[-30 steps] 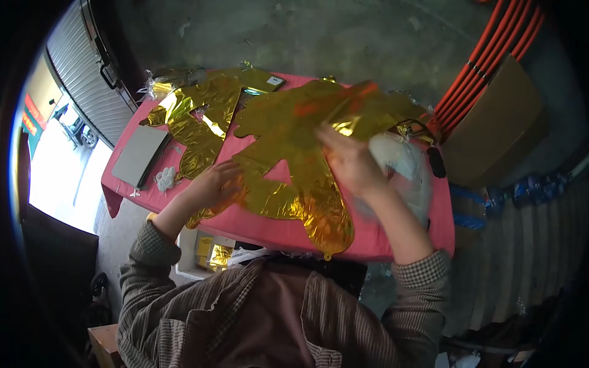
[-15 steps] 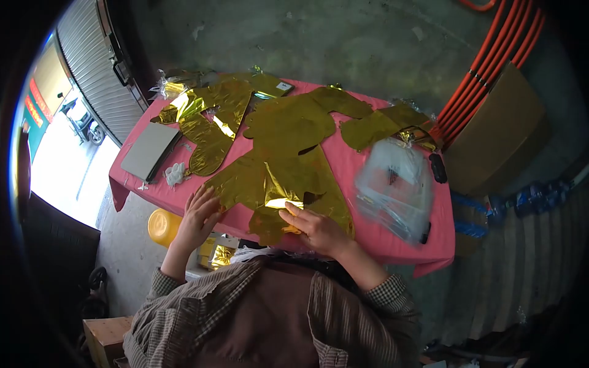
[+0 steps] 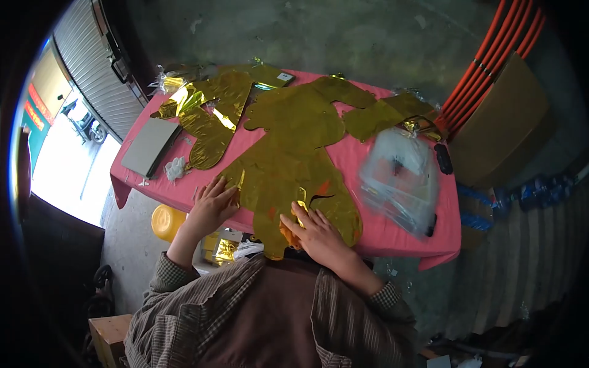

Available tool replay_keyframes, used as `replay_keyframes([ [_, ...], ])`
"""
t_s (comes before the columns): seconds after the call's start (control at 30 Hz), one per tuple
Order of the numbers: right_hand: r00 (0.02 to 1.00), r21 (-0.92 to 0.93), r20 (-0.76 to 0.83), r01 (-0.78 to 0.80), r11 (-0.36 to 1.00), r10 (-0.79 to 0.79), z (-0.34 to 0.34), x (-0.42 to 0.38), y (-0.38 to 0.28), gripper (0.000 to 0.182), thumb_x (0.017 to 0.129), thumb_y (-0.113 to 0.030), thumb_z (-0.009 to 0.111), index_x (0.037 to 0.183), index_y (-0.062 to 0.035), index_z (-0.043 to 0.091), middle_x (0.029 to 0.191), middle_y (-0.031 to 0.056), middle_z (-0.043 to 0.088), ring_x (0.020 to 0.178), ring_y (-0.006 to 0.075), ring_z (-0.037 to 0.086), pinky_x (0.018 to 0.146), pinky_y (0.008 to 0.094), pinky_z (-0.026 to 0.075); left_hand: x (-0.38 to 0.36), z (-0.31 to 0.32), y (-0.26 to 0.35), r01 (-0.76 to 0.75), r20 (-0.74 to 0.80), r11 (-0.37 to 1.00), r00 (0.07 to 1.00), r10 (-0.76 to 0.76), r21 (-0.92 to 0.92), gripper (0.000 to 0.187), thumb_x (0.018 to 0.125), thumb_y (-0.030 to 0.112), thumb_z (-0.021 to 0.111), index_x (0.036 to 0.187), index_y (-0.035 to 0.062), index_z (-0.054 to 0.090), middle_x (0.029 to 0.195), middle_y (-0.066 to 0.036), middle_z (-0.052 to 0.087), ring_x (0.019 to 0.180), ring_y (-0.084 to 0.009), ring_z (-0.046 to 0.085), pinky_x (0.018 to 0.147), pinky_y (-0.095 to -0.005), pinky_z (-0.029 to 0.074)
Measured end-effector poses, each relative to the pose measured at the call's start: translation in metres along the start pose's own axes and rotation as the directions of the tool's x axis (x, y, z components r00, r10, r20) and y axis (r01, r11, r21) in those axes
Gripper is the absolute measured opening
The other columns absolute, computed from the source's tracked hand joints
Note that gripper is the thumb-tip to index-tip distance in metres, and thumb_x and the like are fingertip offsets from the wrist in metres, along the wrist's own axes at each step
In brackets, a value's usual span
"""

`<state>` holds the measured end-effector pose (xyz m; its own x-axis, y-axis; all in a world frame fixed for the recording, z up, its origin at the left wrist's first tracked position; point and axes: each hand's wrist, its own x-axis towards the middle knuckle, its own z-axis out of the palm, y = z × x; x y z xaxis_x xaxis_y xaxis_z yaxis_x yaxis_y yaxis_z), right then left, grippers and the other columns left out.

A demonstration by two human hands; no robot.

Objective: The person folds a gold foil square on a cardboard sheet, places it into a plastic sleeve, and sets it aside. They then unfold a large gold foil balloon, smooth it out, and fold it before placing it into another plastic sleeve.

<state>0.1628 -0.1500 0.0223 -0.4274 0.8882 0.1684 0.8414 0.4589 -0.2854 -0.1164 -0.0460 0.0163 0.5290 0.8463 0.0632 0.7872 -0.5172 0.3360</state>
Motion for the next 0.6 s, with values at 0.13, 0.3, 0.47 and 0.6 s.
replay_keyframes([
  [0.13,0.993,0.202,0.088,-0.093,0.975,0.077,-0.033,-0.006,-0.005,0.046,0.081,-0.008,0.057,0.127,-0.0099,0.050,0.134,0.0181,0.044,0.114,0.0330,0.052,0.095,0.0391,0.043,-0.010,-0.004,0.008,0.022,-0.059,0.999,0.998,-0.025,-0.048,0.051,0.086,0.035,0.058,0.129,0.0101,0.049,0.140,-0.019,0.036,0.136,-0.0350,0.022,0.109,-0.0508,0.016],
  [0.3,0.955,0.449,-0.221,-0.079,0.890,0.196,-0.020,-0.010,0.016,0.026,0.085,-0.006,0.056,0.110,0.0003,0.060,0.121,0.0174,0.055,0.105,0.0305,0.058,0.088,0.0351,0.047,-0.013,-0.006,0.006,0.006,-0.097,0.999,0.995,-0.011,-0.052,0.051,0.085,0.034,0.059,0.129,0.0097,0.049,0.141,-0.018,0.035,0.137,-0.0344,0.021,0.110,-0.0490,0.016],
  [0.47,0.926,0.416,-0.297,-0.094,0.905,0.232,-0.008,0.026,0.041,0.032,0.085,-0.010,0.057,0.116,-0.0003,0.056,0.126,0.0173,0.051,0.111,0.0313,0.053,0.093,0.0368,0.043,0.031,0.012,-0.007,-0.154,-0.128,0.980,0.982,0.138,-0.129,0.049,0.083,0.034,0.060,0.124,0.0082,0.051,0.138,-0.019,0.039,0.134,-0.0349,0.027,0.107,-0.0505,0.022],
  [0.6,0.964,0.095,-0.205,-0.151,0.984,0.167,0.017,0.047,0.060,0.051,0.086,-0.024,0.059,0.131,-0.0048,0.045,0.141,0.0194,0.034,0.126,0.0348,0.038,0.103,0.0415,0.033,0.052,0.018,0.011,-0.231,-0.061,0.972,0.972,0.228,-0.037,0.051,0.085,0.034,0.057,0.128,0.0082,0.048,0.139,-0.018,0.038,0.133,-0.0354,0.028,0.107,-0.0480,0.022],
])
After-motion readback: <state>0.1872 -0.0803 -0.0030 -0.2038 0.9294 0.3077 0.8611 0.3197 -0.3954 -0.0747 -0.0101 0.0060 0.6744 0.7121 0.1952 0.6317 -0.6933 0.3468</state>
